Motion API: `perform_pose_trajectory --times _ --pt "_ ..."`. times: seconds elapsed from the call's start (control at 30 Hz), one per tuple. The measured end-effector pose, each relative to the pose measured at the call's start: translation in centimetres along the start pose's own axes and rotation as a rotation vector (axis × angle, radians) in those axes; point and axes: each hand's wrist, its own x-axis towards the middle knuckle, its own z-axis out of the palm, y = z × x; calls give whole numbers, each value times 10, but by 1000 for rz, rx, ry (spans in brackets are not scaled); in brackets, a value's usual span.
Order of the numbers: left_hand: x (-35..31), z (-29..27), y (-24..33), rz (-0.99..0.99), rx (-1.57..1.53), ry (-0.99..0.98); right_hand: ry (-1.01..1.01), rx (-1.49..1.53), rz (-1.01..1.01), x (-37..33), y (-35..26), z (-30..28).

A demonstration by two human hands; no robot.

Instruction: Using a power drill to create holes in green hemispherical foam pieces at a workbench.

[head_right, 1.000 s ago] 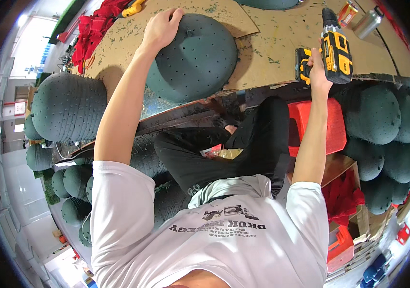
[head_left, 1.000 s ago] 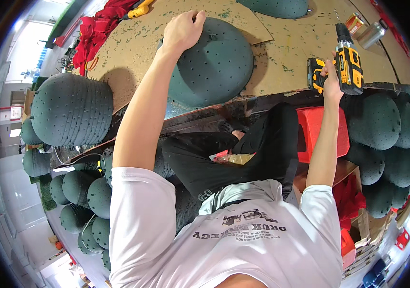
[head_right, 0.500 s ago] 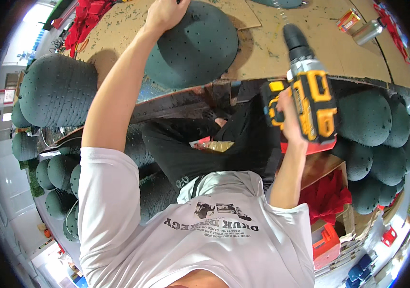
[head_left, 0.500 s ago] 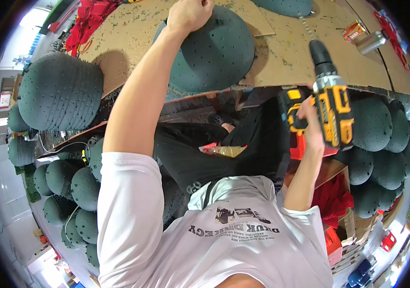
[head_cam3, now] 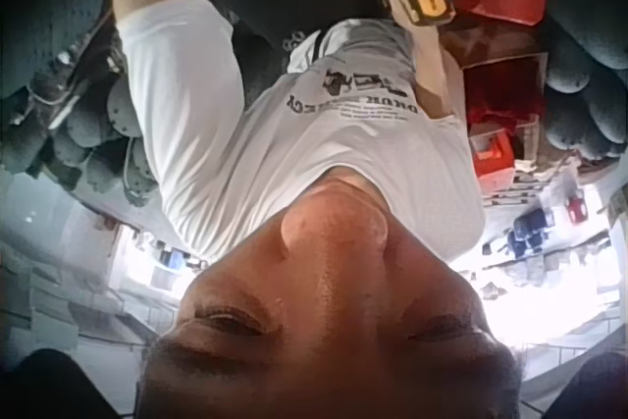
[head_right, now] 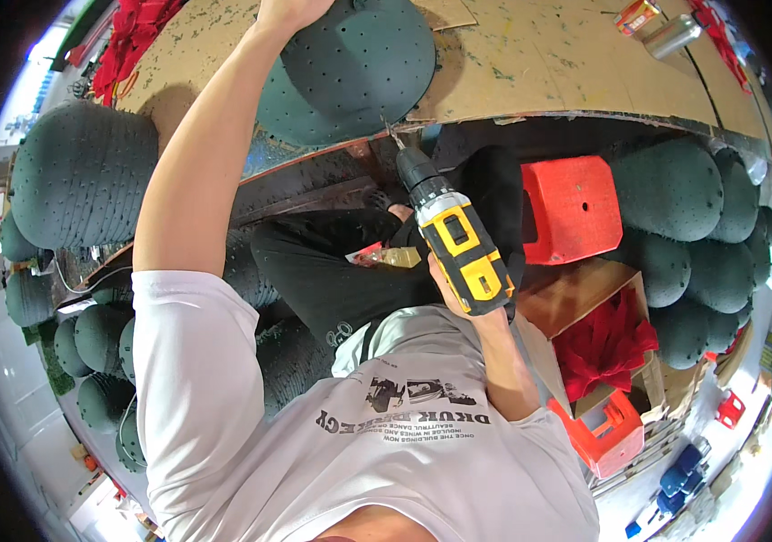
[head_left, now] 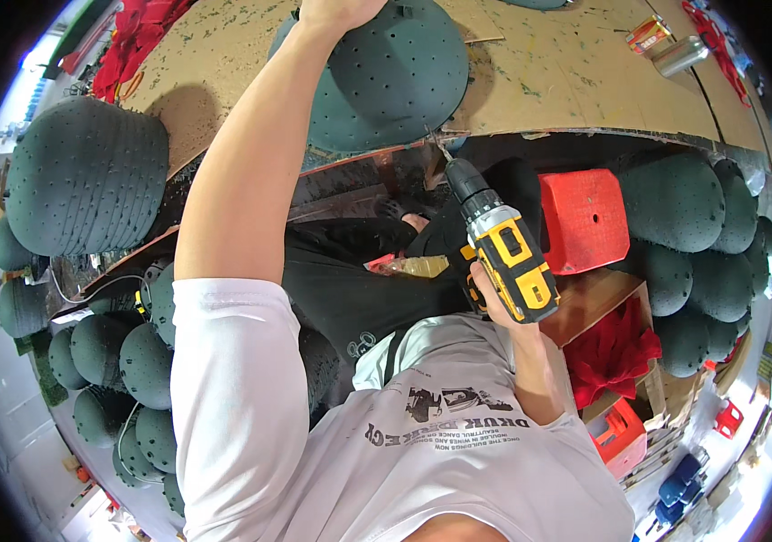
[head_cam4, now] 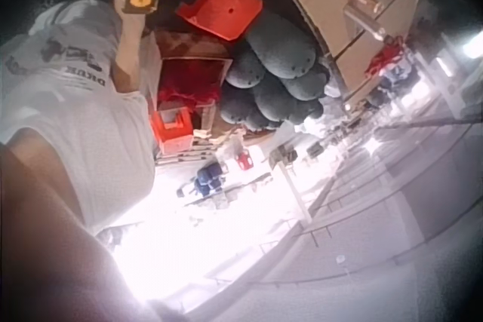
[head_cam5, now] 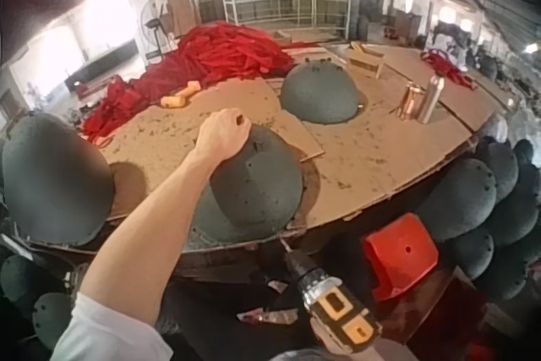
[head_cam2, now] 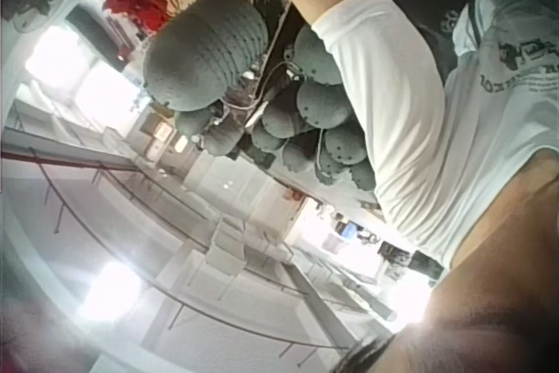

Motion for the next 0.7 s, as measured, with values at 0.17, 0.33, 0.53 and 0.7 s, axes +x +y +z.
perform_pose_trajectory --times 0.17,0.33,0.53,0.7 --pt "-2 2 -4 23 12 16 -19 -94 -118 -4 9 14" --pt "-4 -1 2 4 37 6 -10 -130 -170 -4 18 22" --pt "-3 -8 5 -72 -2 -100 -41 -165 -205 -2 15 18" --pt "-4 -5 1 -29 24 -62 -65 -249 -259 -2 13 17"
